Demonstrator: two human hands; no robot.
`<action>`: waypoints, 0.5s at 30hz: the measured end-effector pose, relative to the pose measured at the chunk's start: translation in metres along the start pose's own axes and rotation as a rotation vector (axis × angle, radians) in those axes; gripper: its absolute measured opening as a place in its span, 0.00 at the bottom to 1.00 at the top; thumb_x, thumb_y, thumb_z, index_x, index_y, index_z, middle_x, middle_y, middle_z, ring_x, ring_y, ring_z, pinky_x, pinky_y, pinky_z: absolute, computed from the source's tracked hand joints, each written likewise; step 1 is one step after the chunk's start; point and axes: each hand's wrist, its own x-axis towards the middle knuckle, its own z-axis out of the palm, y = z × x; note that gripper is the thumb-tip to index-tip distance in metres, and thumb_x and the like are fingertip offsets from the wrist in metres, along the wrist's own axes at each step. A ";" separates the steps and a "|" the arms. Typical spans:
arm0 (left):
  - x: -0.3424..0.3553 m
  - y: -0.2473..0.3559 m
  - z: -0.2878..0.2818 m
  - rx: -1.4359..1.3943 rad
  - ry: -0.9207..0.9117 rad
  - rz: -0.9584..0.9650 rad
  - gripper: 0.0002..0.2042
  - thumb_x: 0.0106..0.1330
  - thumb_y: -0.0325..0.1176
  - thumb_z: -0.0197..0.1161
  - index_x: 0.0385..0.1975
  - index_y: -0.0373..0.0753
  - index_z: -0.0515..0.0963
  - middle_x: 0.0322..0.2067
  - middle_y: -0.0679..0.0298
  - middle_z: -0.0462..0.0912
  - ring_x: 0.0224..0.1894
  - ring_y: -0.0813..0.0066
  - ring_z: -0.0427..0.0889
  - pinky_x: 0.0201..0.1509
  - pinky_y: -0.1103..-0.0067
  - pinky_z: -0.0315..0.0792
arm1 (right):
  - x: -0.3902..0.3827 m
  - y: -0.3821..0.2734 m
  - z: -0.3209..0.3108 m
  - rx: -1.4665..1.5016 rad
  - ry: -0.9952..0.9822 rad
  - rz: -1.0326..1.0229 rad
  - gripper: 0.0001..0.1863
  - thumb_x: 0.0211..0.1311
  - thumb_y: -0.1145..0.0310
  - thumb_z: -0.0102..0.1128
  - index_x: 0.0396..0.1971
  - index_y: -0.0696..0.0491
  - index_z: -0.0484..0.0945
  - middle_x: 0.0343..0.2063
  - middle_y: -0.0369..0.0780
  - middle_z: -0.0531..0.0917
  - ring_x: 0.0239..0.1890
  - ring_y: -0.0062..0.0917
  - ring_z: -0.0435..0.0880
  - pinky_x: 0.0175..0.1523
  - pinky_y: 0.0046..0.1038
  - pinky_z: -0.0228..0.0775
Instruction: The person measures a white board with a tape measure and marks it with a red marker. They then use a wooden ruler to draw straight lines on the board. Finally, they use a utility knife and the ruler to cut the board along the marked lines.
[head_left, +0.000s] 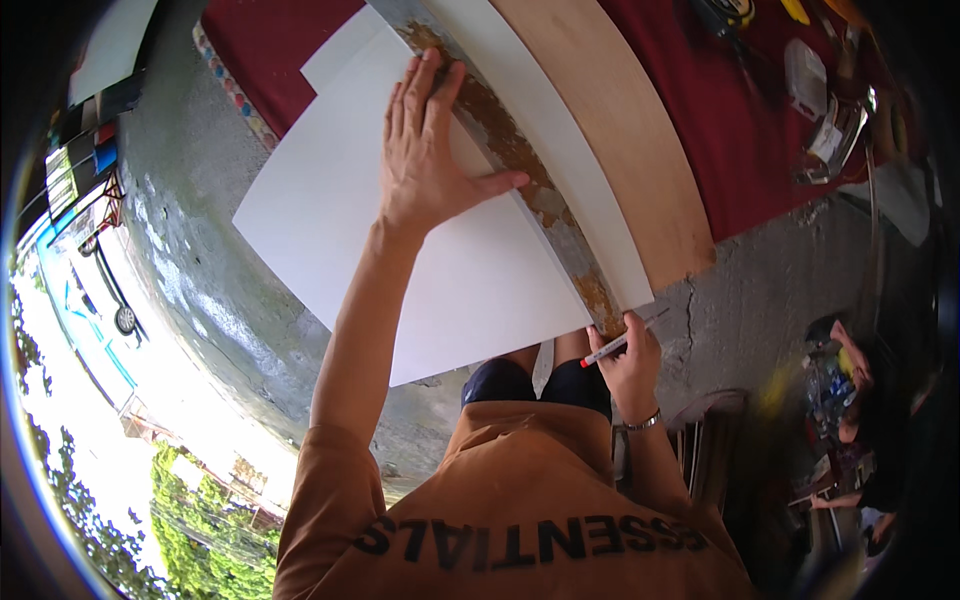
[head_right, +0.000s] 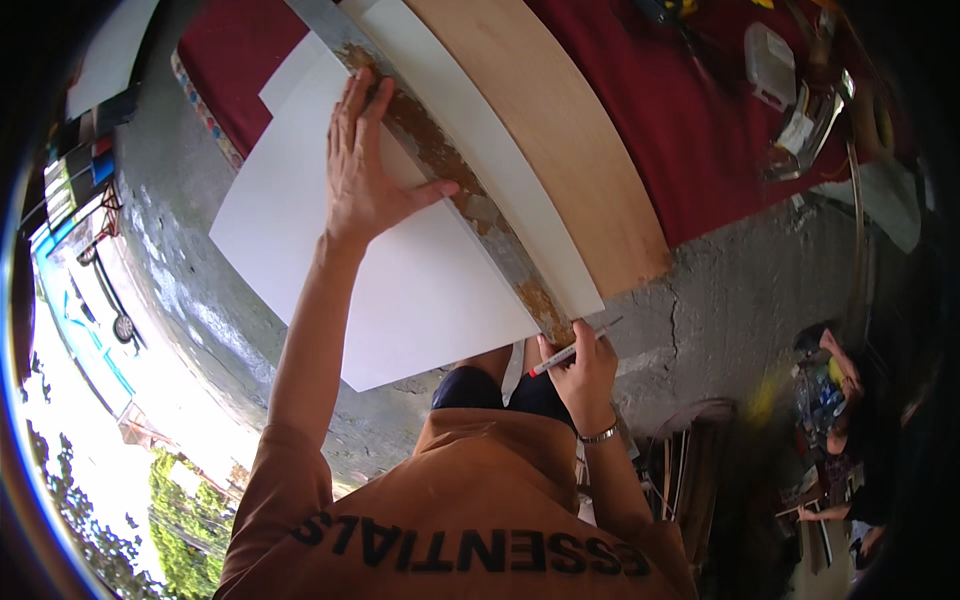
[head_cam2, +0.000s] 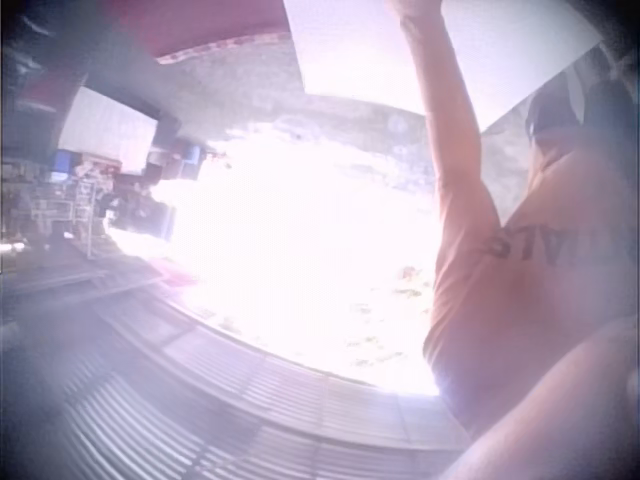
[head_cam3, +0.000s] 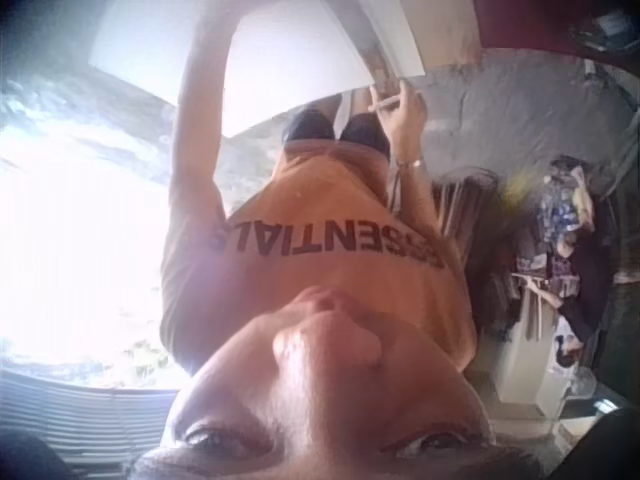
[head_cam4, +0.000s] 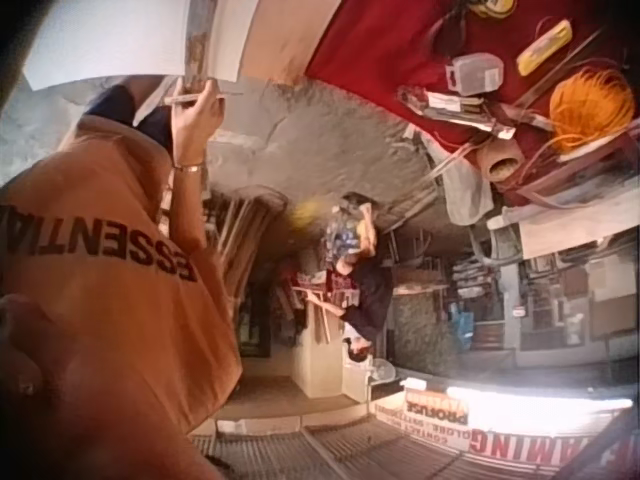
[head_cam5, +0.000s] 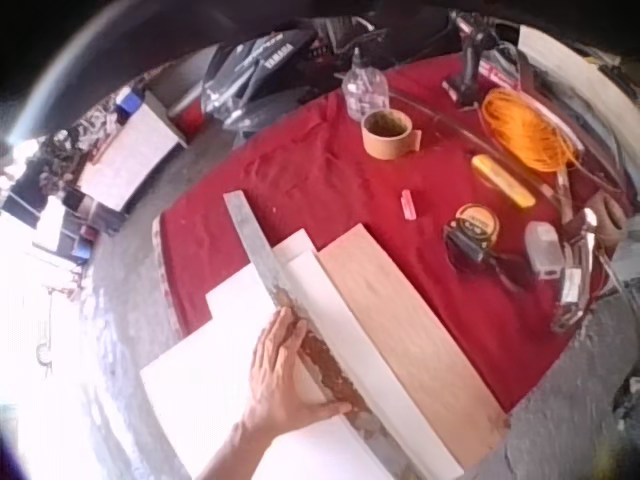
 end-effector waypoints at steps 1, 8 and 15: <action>-0.001 -0.002 0.000 0.012 0.009 0.012 0.61 0.33 0.59 0.84 0.72 0.41 0.60 0.73 0.53 0.57 0.76 0.50 0.54 0.76 0.56 0.54 | 0.003 0.000 0.002 0.012 0.006 -0.001 0.28 0.52 0.63 0.78 0.47 0.60 0.73 0.26 0.47 0.81 0.26 0.46 0.81 0.32 0.40 0.75; -0.002 -0.005 0.007 0.054 0.022 0.059 0.61 0.35 0.62 0.83 0.72 0.42 0.61 0.72 0.52 0.59 0.75 0.51 0.56 0.76 0.56 0.55 | -0.001 0.004 0.002 0.092 0.015 0.040 0.26 0.51 0.66 0.78 0.47 0.60 0.75 0.24 0.46 0.82 0.25 0.43 0.83 0.31 0.38 0.76; -0.004 -0.009 0.010 0.043 0.022 0.072 0.63 0.32 0.62 0.84 0.73 0.45 0.59 0.74 0.54 0.57 0.76 0.52 0.55 0.77 0.56 0.54 | 0.004 0.001 0.001 0.124 0.054 -0.002 0.26 0.51 0.66 0.78 0.47 0.60 0.75 0.23 0.45 0.82 0.23 0.41 0.83 0.30 0.37 0.76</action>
